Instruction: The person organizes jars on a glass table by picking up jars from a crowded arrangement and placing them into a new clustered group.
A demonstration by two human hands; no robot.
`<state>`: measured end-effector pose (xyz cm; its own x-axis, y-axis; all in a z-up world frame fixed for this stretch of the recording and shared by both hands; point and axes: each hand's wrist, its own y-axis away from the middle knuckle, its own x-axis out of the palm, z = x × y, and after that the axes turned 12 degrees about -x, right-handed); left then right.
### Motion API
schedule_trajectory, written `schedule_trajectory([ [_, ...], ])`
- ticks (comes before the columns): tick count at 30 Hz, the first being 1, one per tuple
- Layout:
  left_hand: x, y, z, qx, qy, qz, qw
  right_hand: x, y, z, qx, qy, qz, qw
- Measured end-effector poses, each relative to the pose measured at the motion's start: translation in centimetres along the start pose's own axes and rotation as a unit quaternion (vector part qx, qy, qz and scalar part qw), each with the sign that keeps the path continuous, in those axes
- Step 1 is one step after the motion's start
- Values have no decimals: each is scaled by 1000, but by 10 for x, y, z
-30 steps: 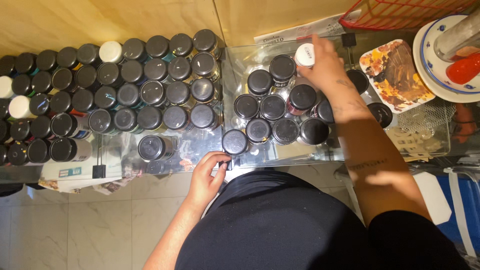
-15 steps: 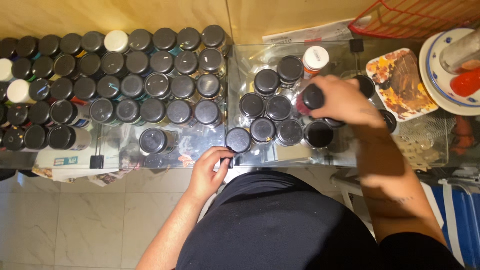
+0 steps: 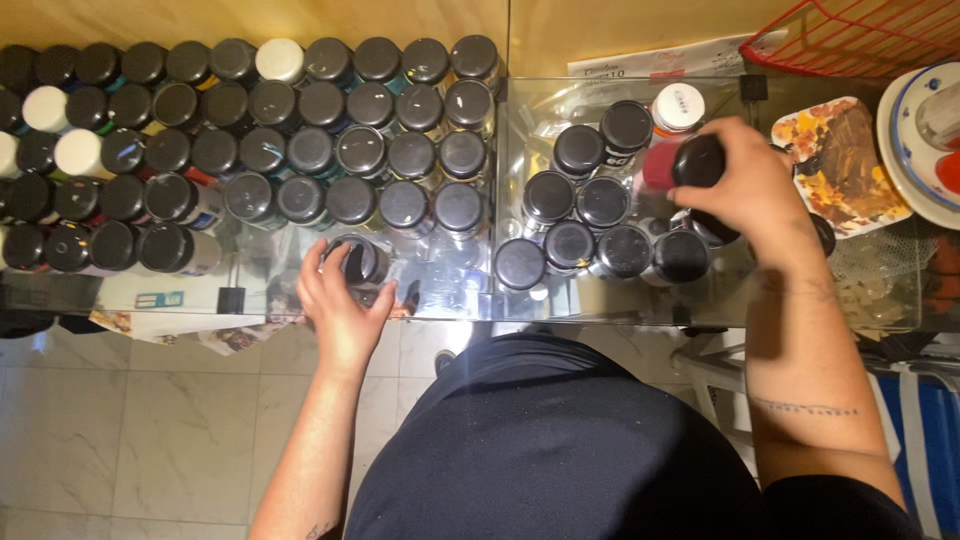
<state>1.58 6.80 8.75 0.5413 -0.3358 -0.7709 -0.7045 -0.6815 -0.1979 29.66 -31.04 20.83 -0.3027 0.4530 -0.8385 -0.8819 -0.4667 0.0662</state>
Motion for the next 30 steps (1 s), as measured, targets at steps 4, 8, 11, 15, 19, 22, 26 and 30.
schedule_trajectory([
  [4,14,-15,35,20,41,29,999,43,-23,-40,-40,140,63,987],
  [8,19,-22,55,12,119,27,992,61,-26,-42,-40,168,68,983],
  [11,12,-23,64,-73,264,99,957,74,-30,-55,-27,193,69,978],
  [15,-1,-20,58,-231,589,263,729,84,-30,-69,-32,193,45,980],
  [19,-11,-21,55,-257,642,306,654,85,-22,-52,-52,204,27,977],
  [22,-10,-20,66,-247,667,331,620,74,-6,2,-16,240,65,968],
  [26,-1,-21,84,-267,677,337,598,71,24,80,-85,193,103,972],
  [30,31,-15,119,-243,661,335,626,126,29,49,-218,311,162,911],
])
